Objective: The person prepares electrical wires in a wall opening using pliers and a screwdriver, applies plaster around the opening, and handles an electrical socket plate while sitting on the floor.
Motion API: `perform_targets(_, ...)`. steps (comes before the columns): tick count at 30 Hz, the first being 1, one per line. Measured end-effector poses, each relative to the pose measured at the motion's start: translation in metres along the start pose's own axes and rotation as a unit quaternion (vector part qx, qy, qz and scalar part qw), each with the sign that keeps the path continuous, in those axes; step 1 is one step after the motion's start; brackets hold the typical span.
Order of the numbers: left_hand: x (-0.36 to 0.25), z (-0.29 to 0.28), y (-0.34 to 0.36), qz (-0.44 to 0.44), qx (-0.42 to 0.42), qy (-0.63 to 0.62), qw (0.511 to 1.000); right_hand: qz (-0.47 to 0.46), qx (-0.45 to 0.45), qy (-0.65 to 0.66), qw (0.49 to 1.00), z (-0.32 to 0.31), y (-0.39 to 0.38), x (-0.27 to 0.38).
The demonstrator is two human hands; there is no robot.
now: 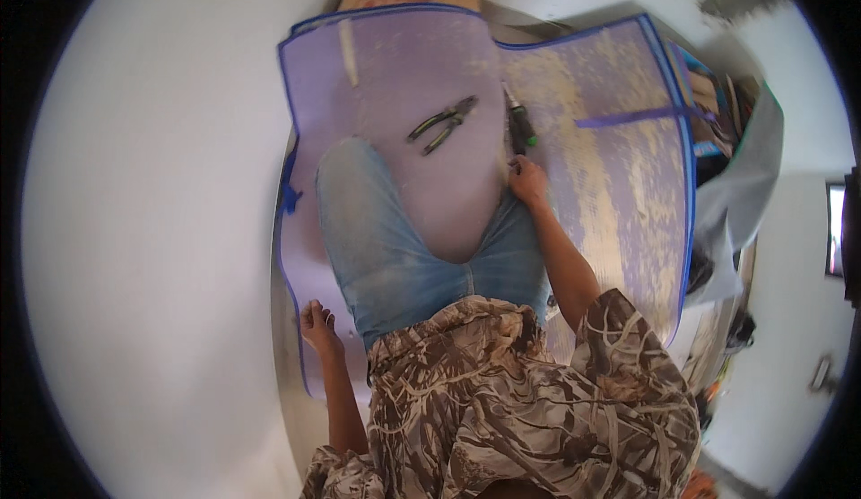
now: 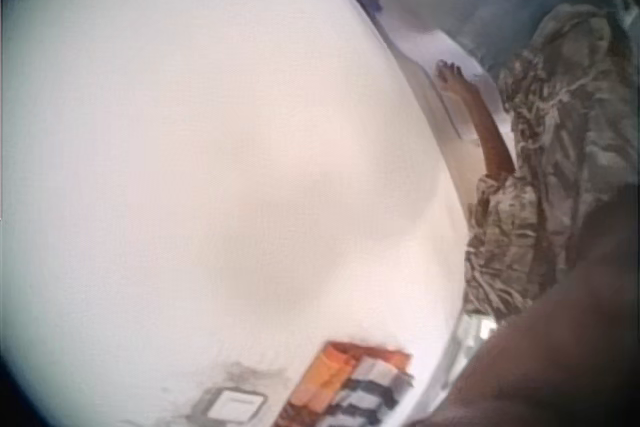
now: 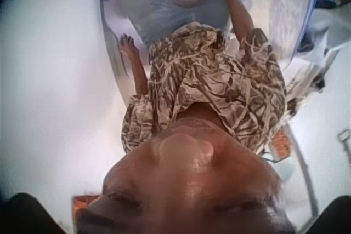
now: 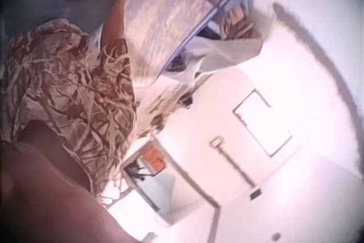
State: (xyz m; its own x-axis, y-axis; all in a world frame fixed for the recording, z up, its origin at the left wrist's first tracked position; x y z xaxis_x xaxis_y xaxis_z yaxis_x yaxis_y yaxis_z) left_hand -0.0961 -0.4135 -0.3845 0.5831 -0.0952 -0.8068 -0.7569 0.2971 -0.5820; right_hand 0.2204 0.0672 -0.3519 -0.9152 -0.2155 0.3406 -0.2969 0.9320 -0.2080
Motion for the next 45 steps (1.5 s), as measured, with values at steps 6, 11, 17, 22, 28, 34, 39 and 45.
perform_targets(6,-0.133,0.162,0.000,0.191,0.210,0.112,0.952,-0.015,-0.087,0.042,0.995,0.000,-0.009,-0.008)
perform_targets(11,-0.174,0.293,-0.041,0.213,0.369,0.219,0.878,0.026,-0.092,0.115,0.989,-0.001,-0.015,0.002)
perform_targets(17,-0.097,0.447,-0.051,0.119,0.529,0.354,0.762,0.048,-0.071,0.132,0.988,-0.005,-0.014,-0.002)
perform_targets(22,-0.004,0.568,-0.049,0.099,0.520,0.461,0.712,0.072,-0.062,0.147,0.985,-0.003,-0.013,-0.008)
perform_targets(28,0.042,0.631,0.001,-0.040,0.449,0.361,0.816,0.076,-0.060,0.174,0.980,-0.020,-0.005,0.011)
perform_targets(34,0.003,0.575,-0.001,0.069,0.482,0.361,0.795,0.104,-0.068,0.200,0.972,-0.008,-0.009,-0.002)
perform_targets(39,-0.082,0.470,0.002,0.103,0.405,0.366,0.831,0.105,-0.065,0.195,0.973,-0.005,-0.006,-0.003)
perform_targets(45,-0.180,0.318,0.036,0.357,0.252,0.578,0.689,0.104,-0.070,0.180,0.976,-0.014,-0.005,0.006)
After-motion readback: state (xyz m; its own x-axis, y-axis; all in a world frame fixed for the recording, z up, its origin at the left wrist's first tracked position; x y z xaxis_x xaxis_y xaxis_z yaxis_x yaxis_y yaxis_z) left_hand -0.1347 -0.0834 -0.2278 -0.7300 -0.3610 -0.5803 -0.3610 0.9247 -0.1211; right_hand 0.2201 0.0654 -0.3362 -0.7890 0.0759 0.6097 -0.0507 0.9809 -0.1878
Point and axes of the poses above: each hand's wrist, its own y-axis towards the middle knuckle, its own z-axis out of the palm, x = y × z, the point moved 3 cm from there along y, towards the middle knuckle, and after that the axes turned 8 degrees about x, right-handed, at the moved point
